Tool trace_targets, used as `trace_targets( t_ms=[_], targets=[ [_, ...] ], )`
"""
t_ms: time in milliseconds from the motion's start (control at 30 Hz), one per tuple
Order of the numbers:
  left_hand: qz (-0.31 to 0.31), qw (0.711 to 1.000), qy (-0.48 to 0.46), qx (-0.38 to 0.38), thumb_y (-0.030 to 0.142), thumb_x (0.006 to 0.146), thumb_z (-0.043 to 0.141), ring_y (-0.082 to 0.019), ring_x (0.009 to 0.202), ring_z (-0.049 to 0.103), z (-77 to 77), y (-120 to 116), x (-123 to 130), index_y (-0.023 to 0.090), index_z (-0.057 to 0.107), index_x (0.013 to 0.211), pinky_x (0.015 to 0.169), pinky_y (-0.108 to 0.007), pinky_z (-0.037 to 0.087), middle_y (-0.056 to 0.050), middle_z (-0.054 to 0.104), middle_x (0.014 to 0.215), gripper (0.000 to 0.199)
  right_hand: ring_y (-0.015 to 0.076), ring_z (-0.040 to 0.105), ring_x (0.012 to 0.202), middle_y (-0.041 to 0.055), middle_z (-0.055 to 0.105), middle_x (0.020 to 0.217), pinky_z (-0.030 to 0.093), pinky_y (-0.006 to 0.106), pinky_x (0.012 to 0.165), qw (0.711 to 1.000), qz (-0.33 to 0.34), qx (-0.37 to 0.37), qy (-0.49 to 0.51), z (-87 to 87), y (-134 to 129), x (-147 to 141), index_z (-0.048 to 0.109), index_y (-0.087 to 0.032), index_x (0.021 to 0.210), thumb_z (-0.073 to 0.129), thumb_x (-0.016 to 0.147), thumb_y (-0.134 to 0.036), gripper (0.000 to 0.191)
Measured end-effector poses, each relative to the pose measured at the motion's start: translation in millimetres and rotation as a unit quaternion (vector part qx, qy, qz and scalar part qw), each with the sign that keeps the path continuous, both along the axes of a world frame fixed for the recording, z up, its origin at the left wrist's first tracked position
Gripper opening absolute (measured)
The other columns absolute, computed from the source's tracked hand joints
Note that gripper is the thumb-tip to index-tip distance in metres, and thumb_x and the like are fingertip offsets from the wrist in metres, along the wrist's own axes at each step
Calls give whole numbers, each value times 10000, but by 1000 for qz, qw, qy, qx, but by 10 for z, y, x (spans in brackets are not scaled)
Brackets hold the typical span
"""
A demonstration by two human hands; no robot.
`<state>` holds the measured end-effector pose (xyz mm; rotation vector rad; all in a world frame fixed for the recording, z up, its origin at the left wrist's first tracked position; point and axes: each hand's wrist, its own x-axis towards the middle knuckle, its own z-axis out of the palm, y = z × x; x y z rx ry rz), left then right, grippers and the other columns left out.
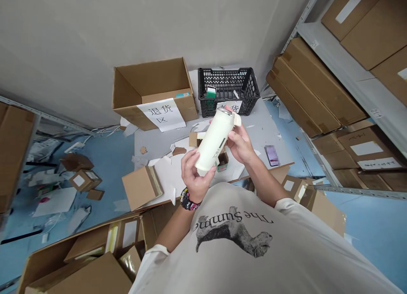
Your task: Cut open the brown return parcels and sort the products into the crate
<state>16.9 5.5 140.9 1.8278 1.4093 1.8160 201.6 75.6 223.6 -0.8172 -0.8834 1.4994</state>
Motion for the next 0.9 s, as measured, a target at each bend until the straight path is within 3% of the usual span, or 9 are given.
trace_targets(
  t_ms=[100, 200, 367, 533, 633, 767, 900],
  targets=[
    [51, 993, 87, 62, 501, 957, 920, -335, 1277, 722, -14, -28, -45, 315, 642, 1399, 1111, -573, 612, -111, 692, 1391, 554, 295, 793, 1217, 34, 828, 1379, 739, 394, 867, 998, -7, -63, 18, 18, -80, 21, 632, -419, 1629, 959, 831, -624, 887],
    [55, 987, 116, 95, 389, 899, 974, -334, 1233, 714, -61, -49, -66, 343, 634, 1363, 1090, -564, 596, -101, 694, 1378, 578, 309, 782, 1240, 47, 832, 1357, 740, 408, 868, 996, -7, -86, 19, 15, -131, 51, 642, -404, 1609, 957, 829, -640, 874],
    [38, 988, 127, 85, 355, 876, 990, -327, 1208, 690, -140, -57, -55, 342, 641, 1297, 1076, -545, 574, -97, 696, 1356, 547, 339, 744, 1361, 66, 828, 1364, 726, 444, 954, 997, -19, -73, 16, -52, -177, 93, 644, -391, 1571, 997, 767, -674, 922],
    [6, 987, 131, 87, 300, 895, 982, -315, 1182, 681, -169, -40, 25, 350, 663, 1286, 1021, -513, 592, -95, 714, 1341, 507, 358, 735, 1380, 86, 836, 1351, 720, 456, 947, 996, -28, -87, 19, -165, -205, 161, 654, -361, 1447, 1040, 684, -699, 919],
    [-10, 989, 129, 70, 285, 880, 995, -314, 1195, 685, -288, -52, 105, 354, 668, 1286, 1033, -514, 595, -94, 721, 1338, 526, 359, 748, 1349, 85, 842, 1297, 718, 458, 952, 993, -48, -110, 21, -250, -218, 248, 654, -332, 1350, 1078, 626, -666, 903],
    [-47, 992, 115, -30, 493, 876, 1001, -344, 1256, 710, -587, -94, 164, 325, 663, 1317, 1093, -565, 599, -116, 719, 1350, 580, 366, 767, 1279, 64, 840, 1221, 716, 469, 933, 985, -101, -139, -5, -385, -229, 444, 660, -332, 1282, 1108, 577, -589, 873],
    [-89, 981, 58, -160, 774, 973, 814, -380, 1461, 659, -901, -109, 107, 253, 561, 1561, 1137, -567, 619, -202, 639, 1527, 825, 379, 737, 1342, 84, 826, 1286, 702, 500, 990, 976, -170, -130, -34, -538, -234, 696, 671, -340, 1308, 1082, 608, -578, 846]
  ],
)
